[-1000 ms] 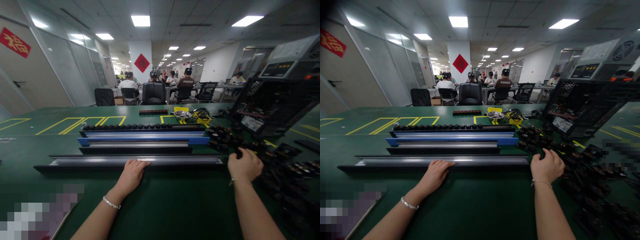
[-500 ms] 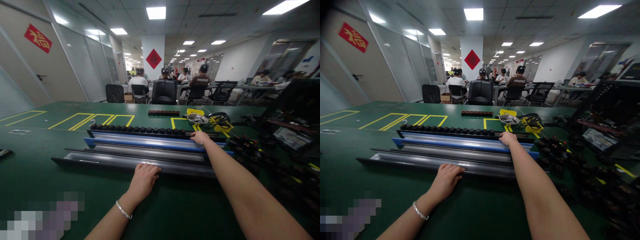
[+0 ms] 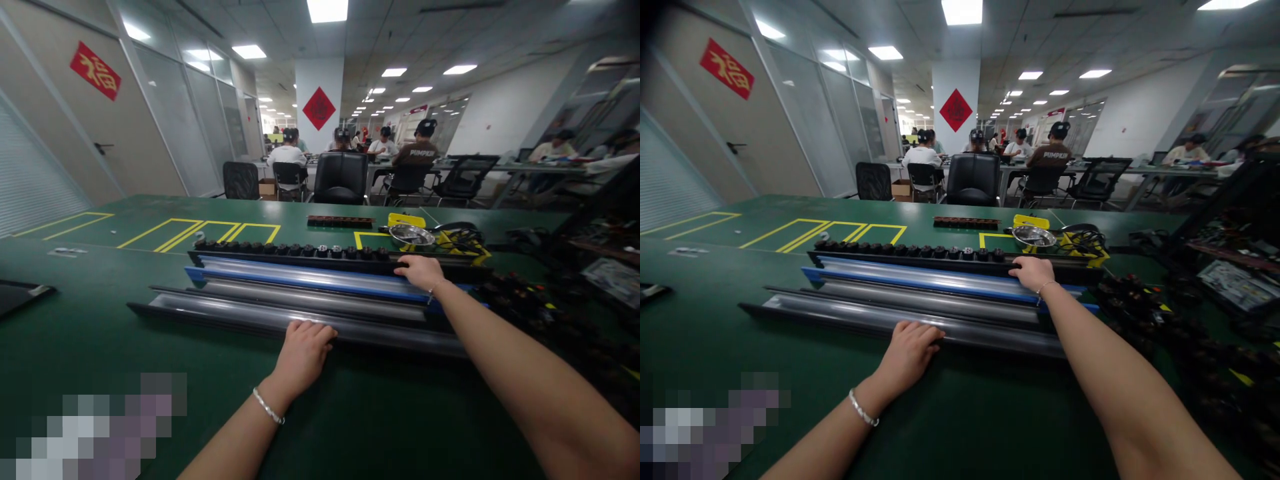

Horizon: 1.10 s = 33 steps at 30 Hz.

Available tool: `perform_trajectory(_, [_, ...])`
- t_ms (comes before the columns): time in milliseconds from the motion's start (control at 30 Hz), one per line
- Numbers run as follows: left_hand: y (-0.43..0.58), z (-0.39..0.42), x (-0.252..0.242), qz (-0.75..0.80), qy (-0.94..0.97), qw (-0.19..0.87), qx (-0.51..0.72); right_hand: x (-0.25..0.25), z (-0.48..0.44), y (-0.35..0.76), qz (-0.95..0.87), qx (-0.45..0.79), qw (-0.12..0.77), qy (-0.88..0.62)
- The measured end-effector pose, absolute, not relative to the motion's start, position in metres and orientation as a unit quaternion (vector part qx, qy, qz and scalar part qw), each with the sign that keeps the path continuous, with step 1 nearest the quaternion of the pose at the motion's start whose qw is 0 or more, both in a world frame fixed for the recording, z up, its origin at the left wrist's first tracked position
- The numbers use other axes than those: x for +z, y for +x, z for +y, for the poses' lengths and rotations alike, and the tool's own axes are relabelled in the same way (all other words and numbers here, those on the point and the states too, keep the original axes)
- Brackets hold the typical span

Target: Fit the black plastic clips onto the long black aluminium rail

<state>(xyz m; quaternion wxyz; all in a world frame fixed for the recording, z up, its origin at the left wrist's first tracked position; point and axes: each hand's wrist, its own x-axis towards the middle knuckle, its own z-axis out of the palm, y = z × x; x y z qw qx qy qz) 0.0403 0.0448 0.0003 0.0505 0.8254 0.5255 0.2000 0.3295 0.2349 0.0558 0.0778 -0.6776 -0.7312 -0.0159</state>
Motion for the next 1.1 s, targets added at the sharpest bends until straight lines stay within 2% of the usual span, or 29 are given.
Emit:
perform_trajectory(367, [0.041, 0.048, -0.005, 0.523, 0.821, 0.037, 0.226, 0.120, 0.196, 0.319, -0.706, -0.072, 0.115, -0.696])
perform_trajectory(667, [0.037, 0.049, -0.003, 0.497, 0.827, 0.049, 0.257, 0.110, 0.108, 0.341, -0.667, 0.008, 0.175, -0.724])
perform_trajectory(733, [0.039, 0.045, -0.002, 0.491, 0.803, 0.104, 0.321, 0.104, 0.086, 0.342, -0.679, 0.014, 0.192, -0.709])
perform_trajectory(800, [0.045, 0.037, 0.003, 0.503, 0.720, 0.209, 0.430, 0.097, 0.066, 0.340, -0.679, 0.014, 0.205, -0.705])
perform_trajectory(867, [0.055, 0.024, 0.010, 0.509, 0.545, 0.359, 0.561, 0.090, 0.049, 0.338, -0.690, 0.014, 0.212, -0.692])
perform_trajectory(933, [0.065, 0.008, 0.021, 0.432, 0.358, 0.533, 0.633, 0.082, 0.034, 0.335, -0.712, 0.011, 0.215, -0.669])
perform_trajectory(1000, [0.072, -0.010, 0.031, 0.399, 0.193, 0.628, 0.640, 0.074, 0.020, 0.333, -0.728, -0.005, 0.205, -0.654])
perform_trajectory(1100, [0.075, -0.030, 0.037, 0.401, 0.101, 0.662, 0.625, 0.063, 0.002, 0.329, -0.738, -0.029, 0.175, -0.651])
